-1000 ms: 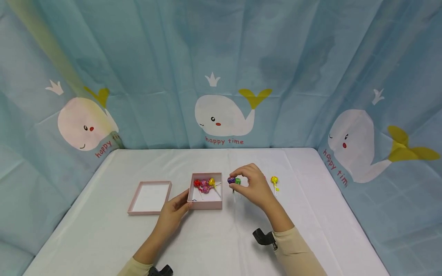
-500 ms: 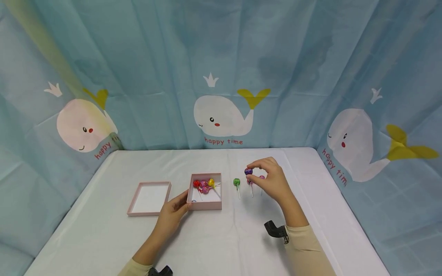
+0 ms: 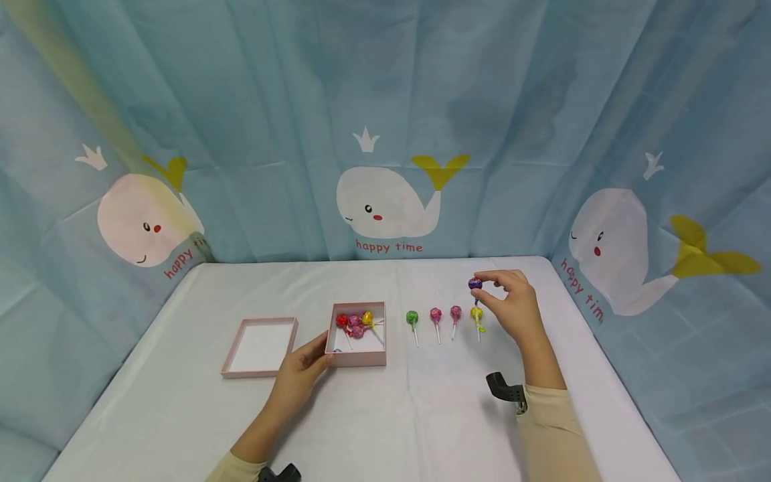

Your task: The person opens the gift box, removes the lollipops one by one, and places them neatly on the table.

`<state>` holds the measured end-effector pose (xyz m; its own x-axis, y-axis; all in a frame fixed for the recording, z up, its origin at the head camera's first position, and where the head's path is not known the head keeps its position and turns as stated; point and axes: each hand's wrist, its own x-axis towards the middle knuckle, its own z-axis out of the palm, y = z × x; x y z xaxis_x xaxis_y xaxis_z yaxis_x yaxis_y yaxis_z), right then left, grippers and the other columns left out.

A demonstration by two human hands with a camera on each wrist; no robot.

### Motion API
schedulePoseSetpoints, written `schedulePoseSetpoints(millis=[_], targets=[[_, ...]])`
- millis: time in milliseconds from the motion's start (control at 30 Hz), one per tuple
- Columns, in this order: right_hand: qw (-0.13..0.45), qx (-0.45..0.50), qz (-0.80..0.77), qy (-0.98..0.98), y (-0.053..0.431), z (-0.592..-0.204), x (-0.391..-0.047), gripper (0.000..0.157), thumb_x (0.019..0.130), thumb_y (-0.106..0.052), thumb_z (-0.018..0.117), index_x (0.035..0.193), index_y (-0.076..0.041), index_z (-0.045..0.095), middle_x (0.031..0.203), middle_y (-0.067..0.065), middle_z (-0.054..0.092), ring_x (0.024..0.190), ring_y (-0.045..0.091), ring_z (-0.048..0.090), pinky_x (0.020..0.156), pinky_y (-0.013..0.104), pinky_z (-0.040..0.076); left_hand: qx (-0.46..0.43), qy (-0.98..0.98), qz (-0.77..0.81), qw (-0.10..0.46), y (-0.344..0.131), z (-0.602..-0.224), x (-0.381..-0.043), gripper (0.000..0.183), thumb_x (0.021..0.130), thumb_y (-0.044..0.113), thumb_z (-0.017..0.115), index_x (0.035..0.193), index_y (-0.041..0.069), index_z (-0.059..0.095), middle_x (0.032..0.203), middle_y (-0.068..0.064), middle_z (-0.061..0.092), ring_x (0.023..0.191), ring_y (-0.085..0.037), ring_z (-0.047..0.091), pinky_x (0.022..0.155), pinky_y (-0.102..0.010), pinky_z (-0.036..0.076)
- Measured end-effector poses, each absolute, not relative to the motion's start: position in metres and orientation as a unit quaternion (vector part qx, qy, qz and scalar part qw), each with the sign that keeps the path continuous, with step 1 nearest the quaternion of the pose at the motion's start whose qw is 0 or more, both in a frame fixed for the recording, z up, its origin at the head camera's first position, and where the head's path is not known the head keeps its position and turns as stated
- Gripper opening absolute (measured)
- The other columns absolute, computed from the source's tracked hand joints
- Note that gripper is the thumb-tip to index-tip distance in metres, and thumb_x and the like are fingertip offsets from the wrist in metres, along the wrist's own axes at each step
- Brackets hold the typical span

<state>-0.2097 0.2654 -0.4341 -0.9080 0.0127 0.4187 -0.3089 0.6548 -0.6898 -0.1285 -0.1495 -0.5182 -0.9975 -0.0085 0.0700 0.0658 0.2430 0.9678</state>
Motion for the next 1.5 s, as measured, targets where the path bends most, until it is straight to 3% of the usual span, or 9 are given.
schedulePoseSetpoints(millis=[300,633,1133,1500], targets=[[0.167,0.016,0.388,-0.906,0.292,-0.455,-0.220,0.039,0.097,-0.039,0.072,0.127,-0.013,0.072,0.122,0.013,0.064,0.109,0.028,0.050,0.089,0.045,0.044,-0.027,-0.794,-0.607,0.029,-0.152,-0.519,-0.128,0.058,0.096,0.021,0.073,0.149,0.010,0.053,0.152,-0.008,0.053,0.137,-0.029,0.055,0.106,-0.027,0.051],[0.119,-0.020,0.378,-0.918,0.311,-0.483,-0.228,0.043,0.098,-0.039,0.070,0.131,-0.011,0.069,0.121,0.018,0.065,0.110,0.033,0.051,0.078,0.035,0.040,-0.025,-0.798,-0.602,0.030,-0.152,-0.520,-0.128,0.058,0.096,0.021,0.073,0.150,0.009,0.053,0.152,-0.008,0.054,0.137,-0.028,0.055,0.104,-0.027,0.052],[0.058,-0.050,0.393,-0.916,0.320,-0.515,-0.232,0.043,0.098,-0.035,0.071,0.134,-0.011,0.068,0.131,0.018,0.066,0.113,0.034,0.053,0.089,0.046,0.045,-0.033,-0.805,-0.591,0.043,-0.152,-0.525,-0.129,0.058,0.096,0.027,0.073,0.149,0.012,0.055,0.150,-0.007,0.056,0.135,-0.028,0.057,0.107,-0.030,0.051],[0.049,-0.039,0.363,-0.930,0.322,-0.526,-0.234,0.040,0.098,-0.033,0.071,0.131,-0.011,0.068,0.124,0.019,0.067,0.100,0.030,0.056,0.081,0.040,0.047,-0.025,-0.804,-0.593,0.036,-0.152,-0.522,-0.129,0.057,0.095,0.027,0.074,0.148,0.016,0.056,0.149,-0.001,0.058,0.135,-0.024,0.058,0.108,-0.032,0.051]])
